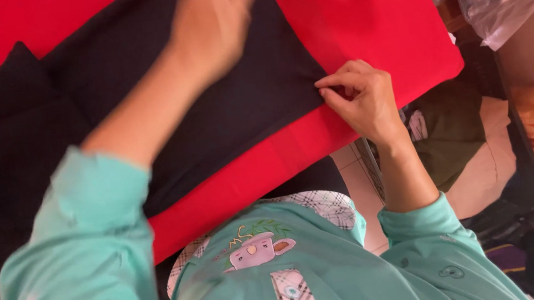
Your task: Ironing a pair of black trousers on a red ironing board using a steam iron.
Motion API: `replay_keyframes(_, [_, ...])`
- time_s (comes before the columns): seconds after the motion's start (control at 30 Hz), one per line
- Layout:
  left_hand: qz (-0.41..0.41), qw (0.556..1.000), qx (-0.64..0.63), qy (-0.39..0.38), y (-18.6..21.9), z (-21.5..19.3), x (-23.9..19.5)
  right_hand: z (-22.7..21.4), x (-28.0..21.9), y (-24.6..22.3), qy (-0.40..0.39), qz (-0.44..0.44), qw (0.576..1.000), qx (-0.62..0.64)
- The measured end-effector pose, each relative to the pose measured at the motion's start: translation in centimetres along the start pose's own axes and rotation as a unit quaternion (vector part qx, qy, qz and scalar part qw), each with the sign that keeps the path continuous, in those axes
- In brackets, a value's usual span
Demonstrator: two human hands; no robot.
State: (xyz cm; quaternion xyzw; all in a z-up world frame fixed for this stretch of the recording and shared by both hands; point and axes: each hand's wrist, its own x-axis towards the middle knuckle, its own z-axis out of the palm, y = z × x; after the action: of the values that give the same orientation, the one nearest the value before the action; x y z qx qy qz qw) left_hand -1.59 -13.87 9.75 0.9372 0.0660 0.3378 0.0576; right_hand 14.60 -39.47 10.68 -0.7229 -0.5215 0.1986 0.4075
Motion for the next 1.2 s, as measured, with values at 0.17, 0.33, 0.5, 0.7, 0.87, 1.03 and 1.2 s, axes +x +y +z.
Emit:
replay_keyframes(0.17, [0.118, 0.982, -0.133, -0.065, 10.1, -2.8, -4.5, 0.6, 0.8, 0.6, 0.017, 0.007, 1.0, -0.013])
replay_keyframes(0.33, [0.021, 0.988, -0.139, -0.059, 12.1, -1.9, -6.7, 1.2, 1.5, 0.6, 0.051, -0.002, 0.998, -0.02])
replay_keyframes(0.5, [-0.038, 0.99, -0.128, -0.035, 12.9, -1.1, -6.8, 1.4, 1.7, 0.0, 0.068, 0.011, 0.997, -0.018])
replay_keyframes(0.7, [-0.036, 0.996, -0.08, -0.034, 15.4, 0.3, -7.4, 0.3, 0.2, 0.7, 0.027, 0.017, 0.999, -0.035])
replay_keyframes(0.87, [-0.073, 0.995, -0.058, -0.042, 16.8, 0.3, -7.7, -0.3, 0.8, -2.1, -0.031, -0.228, 0.968, -0.101])
replay_keyframes(1.03, [-0.083, 0.993, -0.059, -0.055, 17.1, 0.0, -7.7, -1.7, 5.0, 2.7, 0.092, -0.177, 0.975, -0.099])
replay_keyframes(1.2, [-0.109, 0.982, -0.099, -0.116, 17.3, 0.5, -6.9, -3.3, 13.4, 7.1, 0.313, -0.231, 0.921, 0.003])
